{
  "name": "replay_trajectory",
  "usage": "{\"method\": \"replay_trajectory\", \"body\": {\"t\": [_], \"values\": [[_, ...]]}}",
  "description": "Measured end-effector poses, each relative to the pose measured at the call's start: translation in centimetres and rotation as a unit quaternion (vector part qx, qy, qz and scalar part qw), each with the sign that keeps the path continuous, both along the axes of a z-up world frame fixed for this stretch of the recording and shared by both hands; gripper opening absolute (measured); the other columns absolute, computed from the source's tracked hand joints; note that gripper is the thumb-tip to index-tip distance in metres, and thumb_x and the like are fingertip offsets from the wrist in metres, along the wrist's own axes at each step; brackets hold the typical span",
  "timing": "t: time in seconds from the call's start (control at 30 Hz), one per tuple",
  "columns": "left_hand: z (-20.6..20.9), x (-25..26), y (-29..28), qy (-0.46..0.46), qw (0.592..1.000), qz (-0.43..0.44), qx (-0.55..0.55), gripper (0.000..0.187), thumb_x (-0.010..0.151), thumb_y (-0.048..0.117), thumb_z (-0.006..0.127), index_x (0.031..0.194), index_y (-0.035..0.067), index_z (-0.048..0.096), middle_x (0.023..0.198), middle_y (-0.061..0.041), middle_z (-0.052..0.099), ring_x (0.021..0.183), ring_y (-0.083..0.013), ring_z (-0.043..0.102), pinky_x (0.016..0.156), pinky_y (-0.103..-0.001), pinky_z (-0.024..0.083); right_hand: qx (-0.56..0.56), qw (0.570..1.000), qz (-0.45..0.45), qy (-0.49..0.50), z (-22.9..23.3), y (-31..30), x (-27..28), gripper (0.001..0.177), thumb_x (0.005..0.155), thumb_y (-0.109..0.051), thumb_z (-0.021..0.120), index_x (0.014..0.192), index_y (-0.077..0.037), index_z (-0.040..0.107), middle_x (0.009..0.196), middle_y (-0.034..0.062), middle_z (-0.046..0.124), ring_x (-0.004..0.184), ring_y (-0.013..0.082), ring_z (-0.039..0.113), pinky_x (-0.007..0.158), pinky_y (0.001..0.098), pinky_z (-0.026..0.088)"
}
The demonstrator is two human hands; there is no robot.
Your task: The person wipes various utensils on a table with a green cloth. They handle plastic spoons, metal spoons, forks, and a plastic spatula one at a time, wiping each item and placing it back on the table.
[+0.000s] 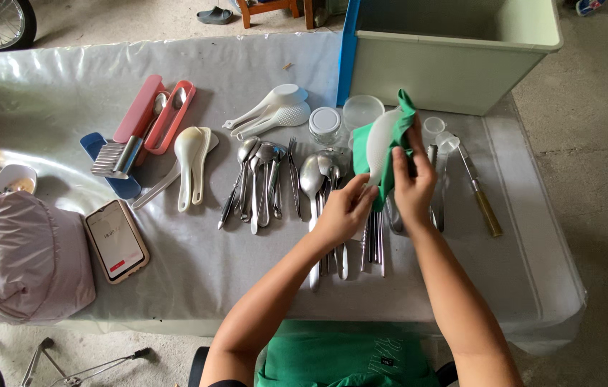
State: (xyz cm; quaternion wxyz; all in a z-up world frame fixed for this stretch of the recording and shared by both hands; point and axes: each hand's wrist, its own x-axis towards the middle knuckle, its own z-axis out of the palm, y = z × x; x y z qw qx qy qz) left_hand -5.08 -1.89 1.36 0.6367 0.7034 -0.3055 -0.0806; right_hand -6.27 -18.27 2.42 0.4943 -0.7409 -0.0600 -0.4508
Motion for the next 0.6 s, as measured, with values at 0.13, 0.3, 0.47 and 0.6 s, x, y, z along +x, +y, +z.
{"method": "replay_trajectory", "body": {"t": [0.13, 0.3, 0.47, 0.6], "values": [[1.2, -0.4, 0.7, -0.107, 0.985, 0.019, 0.132, 0.033, 0.102, 0.027, 0.064, 0.126, 0.004, 0.066, 0.071, -0.016, 0.068, 0.062, -0.0292, 0.069, 0.059, -0.041, 0.053, 0.093, 0.99, -0.062, 0.082, -1.3, -2.8, 1.0, 0.034, 0.108, -0.034, 0.058, 0.124, -0.005, 0.067, 0.117, 0.0102, 0.068, 0.107, 0.0179, 0.065, 0.094, 0.0342, 0.052], [0.9, 0.9, 1.6, -0.172, 0.975, -0.038, 0.137, 0.032, 0.098, 0.026, 0.064, 0.123, 0.007, 0.067, 0.082, -0.013, 0.074, 0.068, -0.0317, 0.075, 0.064, -0.042, 0.058, 0.251, 0.96, -0.082, 0.092, -4.4, -7.9, 2.6, 0.033, 0.111, -0.039, 0.061, 0.107, -0.008, 0.073, 0.09, 0.0016, 0.067, 0.082, 0.015, 0.061, 0.076, 0.033, 0.049], [1.6, 5.5, 4.1, -0.049, 0.968, 0.182, 0.164, 0.04, 0.098, 0.023, 0.066, 0.131, 0.007, 0.049, 0.104, -0.017, 0.071, 0.086, -0.0345, 0.074, 0.072, -0.043, 0.061, 0.593, 0.801, -0.02, 0.077, -5.8, -10.3, 3.7, 0.034, 0.101, -0.04, 0.058, 0.105, -0.011, 0.075, 0.094, -0.0006, 0.077, 0.088, 0.0172, 0.073, 0.079, 0.0318, 0.061], [2.0, 9.1, 8.1, 0.091, 0.959, 0.23, 0.137, 0.045, 0.089, 0.029, 0.07, 0.122, 0.004, 0.053, 0.097, -0.013, 0.072, 0.072, -0.0378, 0.074, 0.064, -0.049, 0.06, 0.625, 0.749, 0.153, 0.154, -5.1, -11.3, 4.0, 0.037, 0.107, -0.051, 0.049, 0.091, -0.02, 0.061, 0.086, -0.0031, 0.063, 0.081, 0.0161, 0.063, 0.075, 0.0327, 0.055]]}}
